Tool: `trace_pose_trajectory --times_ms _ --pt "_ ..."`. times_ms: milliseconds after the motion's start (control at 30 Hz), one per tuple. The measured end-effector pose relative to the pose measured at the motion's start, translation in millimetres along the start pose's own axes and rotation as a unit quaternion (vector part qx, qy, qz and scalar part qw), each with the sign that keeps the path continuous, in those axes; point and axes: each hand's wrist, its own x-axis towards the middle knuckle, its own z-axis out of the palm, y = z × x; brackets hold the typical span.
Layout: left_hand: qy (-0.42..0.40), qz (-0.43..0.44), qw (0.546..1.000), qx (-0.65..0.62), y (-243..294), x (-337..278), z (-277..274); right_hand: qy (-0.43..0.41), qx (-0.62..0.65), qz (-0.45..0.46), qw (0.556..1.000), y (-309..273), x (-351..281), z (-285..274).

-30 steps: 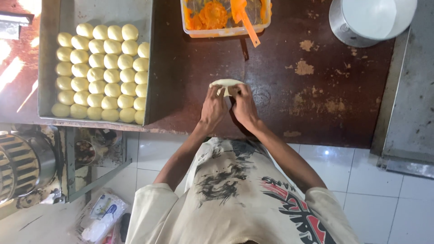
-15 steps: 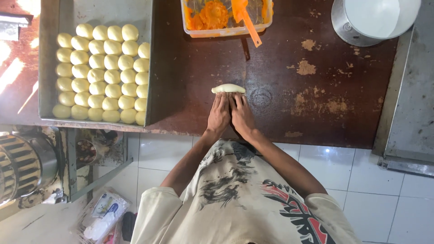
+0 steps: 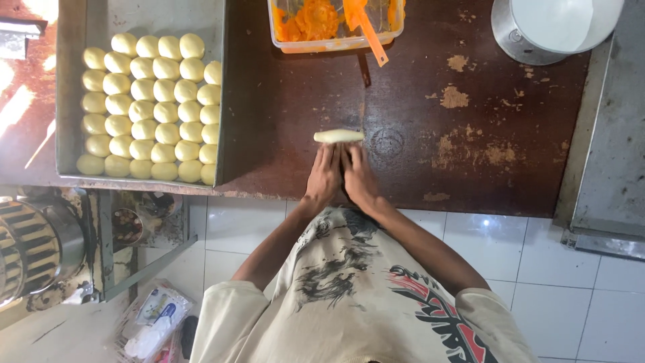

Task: Filling and shaping dough balls with a paste-like filling, then coating them and placing them on a tray.

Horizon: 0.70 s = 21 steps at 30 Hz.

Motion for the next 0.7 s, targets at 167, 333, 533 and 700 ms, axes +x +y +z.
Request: trace_pose_trajectory --times_ms 167,333,533,700 --pt "-0.022 -0.044 0.997 -0.051 2.2 -12.8 26.6 0.079 -0.170 -0.135 0.973 8.9 -0.4 2.5" --pt "-0.191 -0.240 0.920 -0.244 -19.0 32.3 -49.6 0.034 -0.126 -0.080 0.988 6.9 13.8 -24.3" --pt "0.150 -0.066 0.960 -0.228 -40.1 45.6 -57.8 0.167 -0.050 -0.211 0.962 -18.9 23.3 -54.6" --pt "0.076 -0.078 0.938 -0.330 -50.3 34.5 -45.2 0.109 0.051 -0.158 0.980 12.3 26.8 -37.7"
